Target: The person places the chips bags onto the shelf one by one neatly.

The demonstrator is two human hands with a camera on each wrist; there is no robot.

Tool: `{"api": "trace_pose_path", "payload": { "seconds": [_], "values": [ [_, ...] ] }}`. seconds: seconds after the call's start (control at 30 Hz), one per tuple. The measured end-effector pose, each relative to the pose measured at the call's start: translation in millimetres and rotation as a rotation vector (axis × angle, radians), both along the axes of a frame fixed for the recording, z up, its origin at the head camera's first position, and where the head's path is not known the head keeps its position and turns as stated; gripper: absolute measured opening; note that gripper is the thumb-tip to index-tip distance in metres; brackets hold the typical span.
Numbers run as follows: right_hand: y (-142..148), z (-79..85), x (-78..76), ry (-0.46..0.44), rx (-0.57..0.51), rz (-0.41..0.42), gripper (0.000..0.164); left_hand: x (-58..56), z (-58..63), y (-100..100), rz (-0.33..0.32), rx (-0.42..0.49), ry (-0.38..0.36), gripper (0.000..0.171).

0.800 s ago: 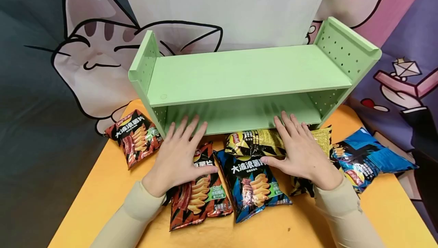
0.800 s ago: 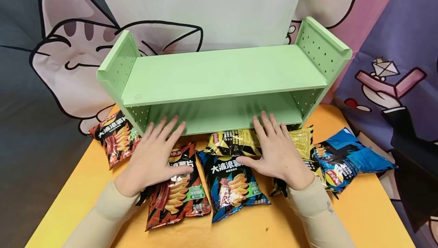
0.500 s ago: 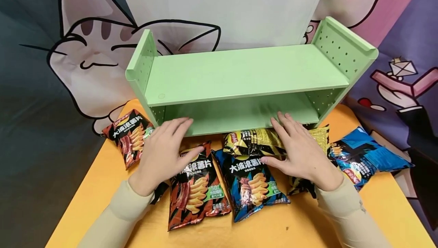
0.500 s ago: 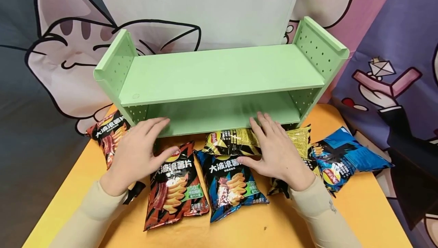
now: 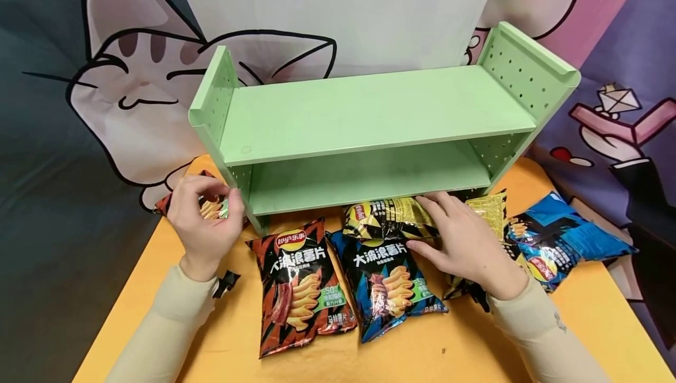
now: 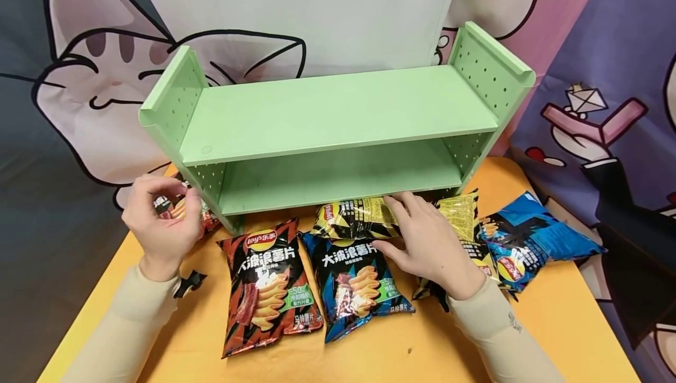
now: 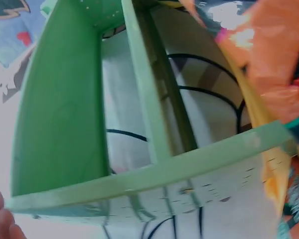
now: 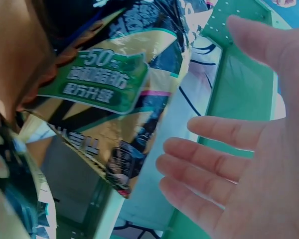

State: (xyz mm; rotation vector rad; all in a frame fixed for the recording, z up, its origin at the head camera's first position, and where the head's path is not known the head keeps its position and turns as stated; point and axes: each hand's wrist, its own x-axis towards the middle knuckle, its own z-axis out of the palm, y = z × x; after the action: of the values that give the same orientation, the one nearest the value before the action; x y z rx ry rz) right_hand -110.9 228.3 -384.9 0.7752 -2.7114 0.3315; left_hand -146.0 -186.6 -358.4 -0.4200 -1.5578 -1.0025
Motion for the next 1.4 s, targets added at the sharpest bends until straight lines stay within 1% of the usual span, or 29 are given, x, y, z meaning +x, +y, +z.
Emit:
{"api": "trace_pose_path", "payload": {
  "seconds": [0.1, 0.17, 0.2, 0.27, 0.33, 0.4, 0.5, 0.6, 0.73, 0.83, 0.93, 1.0, 1.07, 1.17, 1.27, 1.4],
  "values": [
    [0.0, -4.1, -1.2, 0.011, 0.013, 0.009, 0.082, 0.0, -1.9, -3.6, -0.116, 0.156, -0.084, 0.035],
    [0.0, -6.8, -1.9, 0.014, 0.031, 0.016, 0.083, 0.1, -3.5, -6.3, -0.204, 0.220, -0.154, 0.039],
    [0.1, -8.3, -2.2, 0.014, 0.041, 0.020, 0.084, -0.2, -4.2, -8.0, -0.242, 0.235, -0.195, 0.041],
    [0.2, -10.8, -2.6, 0.019, 0.063, 0.025, 0.086, -2.0, -6.9, -12.8, -0.299, 0.222, -0.282, 0.048],
    [0.3, -12.9, -2.8, 0.024, 0.082, 0.035, 0.088, -5.1, -11.0, -17.7, -0.354, 0.186, -0.372, 0.062],
    [0.0, -15.5, -2.6, 0.033, 0.096, 0.041, 0.089, -11.1, -19.4, -23.8, -0.402, 0.146, -0.451, 0.075],
    [-1.0, -21.1, -2.0, 0.049, 0.108, 0.048, 0.088, -21.6, -33.9, -32.4, -0.451, 0.095, -0.531, 0.088],
    [-2.5, -26.8, -1.8, 0.068, 0.106, 0.051, 0.087, -30.2, -47.0, -39.1, -0.476, 0.064, -0.581, 0.093],
    [-3.6, -31.0, -3.0, 0.093, 0.101, 0.053, 0.087, -35.4, -55.9, -42.1, -0.488, 0.029, -0.626, 0.093],
    [-3.3, -33.5, -5.3, 0.110, 0.096, 0.058, 0.087, -39.9, -63.2, -45.3, -0.444, -0.025, -0.653, 0.089],
    [-2.5, -35.9, -7.8, 0.124, 0.094, 0.066, 0.088, -42.5, -68.9, -48.1, -0.409, -0.057, -0.688, 0.082],
    [-1.8, -37.8, -8.7, 0.126, 0.093, 0.072, 0.090, -43.3, -71.2, -49.2, -0.418, -0.047, -0.705, 0.076],
    [-1.1, -39.9, -9.6, 0.125, 0.094, 0.079, 0.092, -43.6, -72.5, -50.0, -0.436, -0.033, -0.708, 0.073],
    [0.0, -43.5, -10.3, 0.122, 0.098, 0.092, 0.095, -44.7, -74.4, -51.0, -0.463, -0.017, -0.692, 0.071],
    [0.7, -45.8, -10.7, 0.131, 0.108, 0.101, 0.091, -45.6, -75.4, -51.6, -0.483, -0.014, -0.678, 0.070],
    [1.5, -45.6, -10.3, 0.169, 0.121, 0.106, 0.080, -46.6, -76.1, -52.2, -0.493, -0.015, -0.673, 0.069]
  ]
}}
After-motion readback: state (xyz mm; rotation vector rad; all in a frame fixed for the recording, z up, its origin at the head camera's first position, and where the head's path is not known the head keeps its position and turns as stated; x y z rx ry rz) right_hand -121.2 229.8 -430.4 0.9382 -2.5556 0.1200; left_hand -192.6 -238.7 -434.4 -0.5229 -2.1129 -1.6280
